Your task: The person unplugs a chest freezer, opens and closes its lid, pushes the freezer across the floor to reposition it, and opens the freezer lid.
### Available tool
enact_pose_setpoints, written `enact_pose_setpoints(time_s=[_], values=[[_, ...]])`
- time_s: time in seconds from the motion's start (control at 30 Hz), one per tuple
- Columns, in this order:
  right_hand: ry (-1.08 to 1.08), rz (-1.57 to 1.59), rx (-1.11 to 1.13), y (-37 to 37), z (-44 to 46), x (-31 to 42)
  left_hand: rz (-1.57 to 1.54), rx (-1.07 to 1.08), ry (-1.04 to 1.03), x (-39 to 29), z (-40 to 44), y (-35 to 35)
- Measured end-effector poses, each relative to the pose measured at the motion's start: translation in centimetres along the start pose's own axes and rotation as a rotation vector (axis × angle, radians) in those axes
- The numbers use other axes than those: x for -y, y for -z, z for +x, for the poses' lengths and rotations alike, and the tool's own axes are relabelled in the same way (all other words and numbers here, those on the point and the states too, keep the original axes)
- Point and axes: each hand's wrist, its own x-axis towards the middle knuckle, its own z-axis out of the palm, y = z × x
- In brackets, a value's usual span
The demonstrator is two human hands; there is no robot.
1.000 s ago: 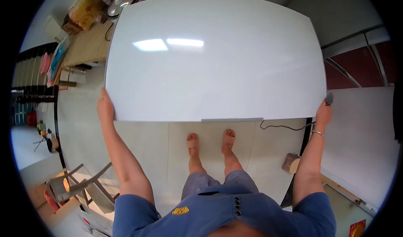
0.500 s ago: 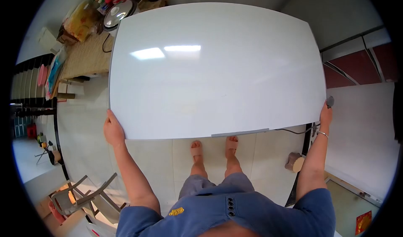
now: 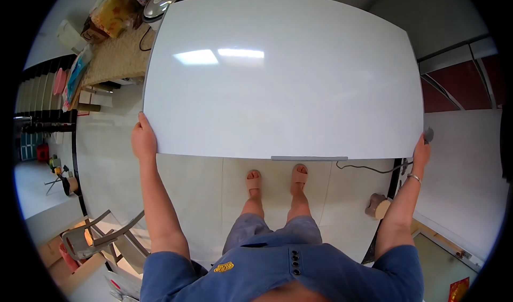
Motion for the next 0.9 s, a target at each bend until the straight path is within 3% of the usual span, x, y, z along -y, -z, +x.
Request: enact_pose_setpoints(time_s=[0.13, 0.43, 0.9], values=[[0.076, 0.038, -0.002, -0.2, 0.2, -0.8, 0.038, -0.029, -0.036, 0.6, 0.7, -0.4], [-0.030, 0.057, -0.053, -0.5, -0.1, -0.1, 0.116, -0.035, 0.020, 0.9, 0.2, -0.2], [0.122, 0.053, -0.051, -0.3, 2.2, -1.1, -0.023, -0.042, 0.018, 2.8, -4.8, 0.0]])
